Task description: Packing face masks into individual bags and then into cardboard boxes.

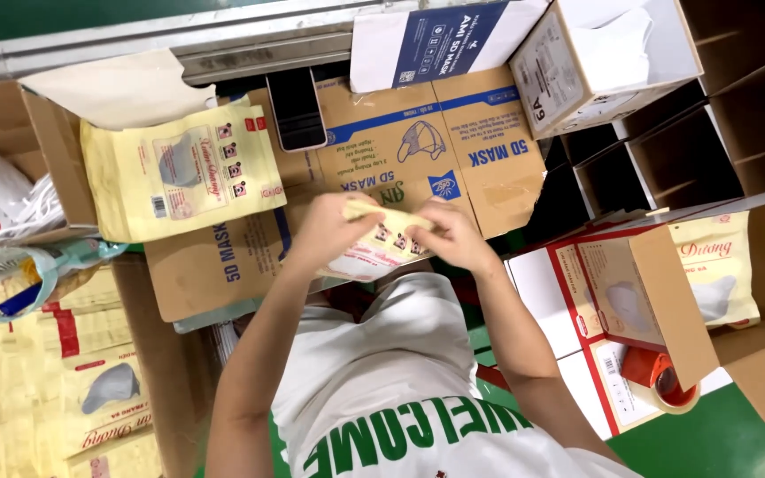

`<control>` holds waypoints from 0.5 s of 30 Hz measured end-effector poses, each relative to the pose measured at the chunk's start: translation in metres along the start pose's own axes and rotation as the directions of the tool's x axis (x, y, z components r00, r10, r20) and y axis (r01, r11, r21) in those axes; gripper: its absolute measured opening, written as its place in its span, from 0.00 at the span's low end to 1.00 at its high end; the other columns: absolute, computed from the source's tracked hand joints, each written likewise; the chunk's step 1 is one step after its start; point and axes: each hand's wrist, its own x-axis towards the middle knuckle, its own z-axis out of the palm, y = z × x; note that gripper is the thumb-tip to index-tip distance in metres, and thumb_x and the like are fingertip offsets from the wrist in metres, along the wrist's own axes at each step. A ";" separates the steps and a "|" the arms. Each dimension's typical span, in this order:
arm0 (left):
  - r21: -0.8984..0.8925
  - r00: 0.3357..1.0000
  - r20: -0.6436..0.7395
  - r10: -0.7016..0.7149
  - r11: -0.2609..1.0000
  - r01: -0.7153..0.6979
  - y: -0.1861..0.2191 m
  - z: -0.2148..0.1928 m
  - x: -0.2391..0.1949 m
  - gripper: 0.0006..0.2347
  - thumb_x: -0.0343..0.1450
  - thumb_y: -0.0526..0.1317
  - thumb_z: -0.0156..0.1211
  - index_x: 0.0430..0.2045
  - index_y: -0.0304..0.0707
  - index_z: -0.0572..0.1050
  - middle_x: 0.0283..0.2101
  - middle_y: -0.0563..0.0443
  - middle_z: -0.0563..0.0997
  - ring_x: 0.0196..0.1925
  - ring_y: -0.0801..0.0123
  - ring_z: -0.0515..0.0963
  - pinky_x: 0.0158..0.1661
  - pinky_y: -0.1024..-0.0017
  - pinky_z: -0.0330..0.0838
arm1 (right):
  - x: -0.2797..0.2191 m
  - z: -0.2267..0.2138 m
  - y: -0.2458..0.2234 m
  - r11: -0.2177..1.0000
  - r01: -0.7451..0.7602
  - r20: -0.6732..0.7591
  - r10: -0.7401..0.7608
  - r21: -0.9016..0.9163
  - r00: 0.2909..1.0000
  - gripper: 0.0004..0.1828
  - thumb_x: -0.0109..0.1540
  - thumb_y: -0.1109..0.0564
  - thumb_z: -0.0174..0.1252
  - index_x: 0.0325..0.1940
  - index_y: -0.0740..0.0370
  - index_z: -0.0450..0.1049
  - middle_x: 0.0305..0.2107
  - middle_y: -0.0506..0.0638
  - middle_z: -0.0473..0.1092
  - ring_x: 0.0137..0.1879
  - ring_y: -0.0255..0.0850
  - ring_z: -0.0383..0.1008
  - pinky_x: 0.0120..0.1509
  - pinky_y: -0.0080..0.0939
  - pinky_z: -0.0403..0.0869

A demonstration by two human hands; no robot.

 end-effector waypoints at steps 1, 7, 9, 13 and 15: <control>0.003 1.000 0.003 0.003 1.000 -0.003 0.004 0.001 0.002 0.09 0.67 0.38 0.68 0.37 0.32 0.83 0.28 0.49 0.85 0.26 0.77 0.80 0.29 0.74 0.73 | -0.001 0.002 0.003 1.000 0.001 -0.005 -0.001 -0.001 1.000 0.07 0.61 0.59 0.65 0.36 0.67 0.76 0.29 0.50 0.71 0.36 0.34 0.71 0.39 0.37 0.69; -0.218 0.982 -0.132 0.133 0.963 -0.159 -0.042 0.025 0.015 0.09 0.69 0.35 0.68 0.38 0.29 0.82 0.33 0.50 0.86 0.33 0.74 0.83 0.34 0.74 0.77 | -0.016 0.007 0.047 0.903 -0.258 -0.041 0.289 0.343 0.956 0.09 0.64 0.64 0.65 0.48 0.66 0.78 0.37 0.48 0.76 0.41 0.38 0.76 0.44 0.39 0.76; -0.725 0.926 -0.295 -0.236 0.687 -0.055 -0.047 0.038 0.025 0.09 0.72 0.36 0.64 0.41 0.26 0.80 0.37 0.46 0.86 0.35 0.66 0.86 0.36 0.69 0.82 | -0.014 -0.006 0.043 0.691 -0.055 -0.111 0.194 0.721 0.975 0.46 0.54 0.68 0.68 0.73 0.48 0.57 0.47 0.45 0.70 0.55 0.37 0.73 0.58 0.38 0.76; -0.593 0.921 -0.389 0.018 0.760 -0.265 -0.126 0.073 0.049 0.14 0.76 0.35 0.62 0.56 0.30 0.74 0.47 0.49 0.79 0.47 0.72 0.77 0.49 0.74 0.73 | 0.005 -0.057 0.063 0.999 -0.040 -0.419 0.045 0.021 0.907 0.43 0.58 0.65 0.68 0.74 0.60 0.55 0.58 0.56 0.69 0.64 0.46 0.70 0.65 0.48 0.70; -0.092 0.880 -0.446 0.162 0.970 -0.225 -0.110 0.063 0.033 0.19 0.71 0.35 0.63 0.55 0.27 0.70 0.55 0.43 0.75 0.56 0.65 0.75 0.47 0.68 0.76 | 0.021 -0.110 0.098 0.683 0.064 -0.499 0.462 0.727 0.734 0.27 0.66 0.53 0.63 0.67 0.68 0.72 0.59 0.53 0.74 0.64 0.46 0.73 0.65 0.48 0.75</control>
